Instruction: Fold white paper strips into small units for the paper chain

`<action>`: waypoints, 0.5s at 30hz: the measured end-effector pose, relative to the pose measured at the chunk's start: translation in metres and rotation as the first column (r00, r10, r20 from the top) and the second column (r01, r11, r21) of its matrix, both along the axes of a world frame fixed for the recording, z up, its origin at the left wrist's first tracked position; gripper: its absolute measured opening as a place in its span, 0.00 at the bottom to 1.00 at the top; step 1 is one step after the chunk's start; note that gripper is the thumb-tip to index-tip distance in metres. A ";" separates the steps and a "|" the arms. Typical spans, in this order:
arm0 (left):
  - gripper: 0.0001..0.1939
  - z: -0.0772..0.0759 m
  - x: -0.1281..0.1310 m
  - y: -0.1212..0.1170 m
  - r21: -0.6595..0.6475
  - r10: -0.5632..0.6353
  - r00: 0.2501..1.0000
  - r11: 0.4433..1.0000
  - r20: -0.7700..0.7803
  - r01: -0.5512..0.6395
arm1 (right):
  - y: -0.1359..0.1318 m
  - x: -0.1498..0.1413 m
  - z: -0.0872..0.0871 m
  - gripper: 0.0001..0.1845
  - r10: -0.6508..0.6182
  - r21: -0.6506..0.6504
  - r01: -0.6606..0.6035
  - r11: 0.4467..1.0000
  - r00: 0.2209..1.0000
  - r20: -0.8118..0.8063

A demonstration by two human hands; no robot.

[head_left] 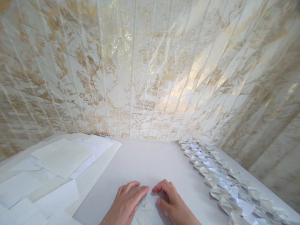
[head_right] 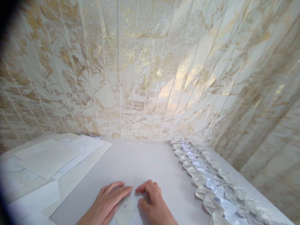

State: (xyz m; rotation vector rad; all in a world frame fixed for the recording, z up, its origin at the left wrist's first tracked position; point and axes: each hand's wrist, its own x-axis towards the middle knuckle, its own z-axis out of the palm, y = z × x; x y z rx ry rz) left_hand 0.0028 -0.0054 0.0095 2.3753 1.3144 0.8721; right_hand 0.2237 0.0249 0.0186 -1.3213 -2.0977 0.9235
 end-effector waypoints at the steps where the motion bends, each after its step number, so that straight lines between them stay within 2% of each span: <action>1: 0.28 0.002 0.000 0.000 -0.007 -0.027 1.000 1.000 -0.004 0.027 | 0.000 -0.001 0.001 0.17 0.001 -0.005 -0.001 1.000 1.000 -0.011; 4: 0.25 0.006 -0.001 0.001 -0.037 -0.072 0.997 0.997 -0.026 0.071 | -0.001 -0.005 0.004 0.13 0.022 0.033 -0.022 0.999 1.000 -0.001; 6: 0.24 0.008 -0.002 0.001 -0.068 -0.053 0.999 0.996 0.001 0.053 | -0.003 -0.011 0.004 0.15 0.036 0.062 -0.037 0.997 0.999 0.027; 9: 0.19 0.012 -0.003 0.002 -0.188 -0.031 0.988 0.980 0.150 0.059 | -0.005 -0.022 -0.001 0.19 0.033 0.102 -0.038 0.994 0.998 0.055; 12: 0.11 0.017 -0.001 0.002 -0.327 -0.028 0.935 0.933 0.354 0.151 | -0.007 -0.032 -0.012 0.19 0.049 0.161 -0.052 0.986 0.999 0.023; 15: 0.06 0.019 0.000 0.003 -0.376 0.024 0.899 0.913 0.437 0.158 | -0.009 -0.034 -0.020 0.14 0.092 0.337 -0.067 0.939 0.994 -0.058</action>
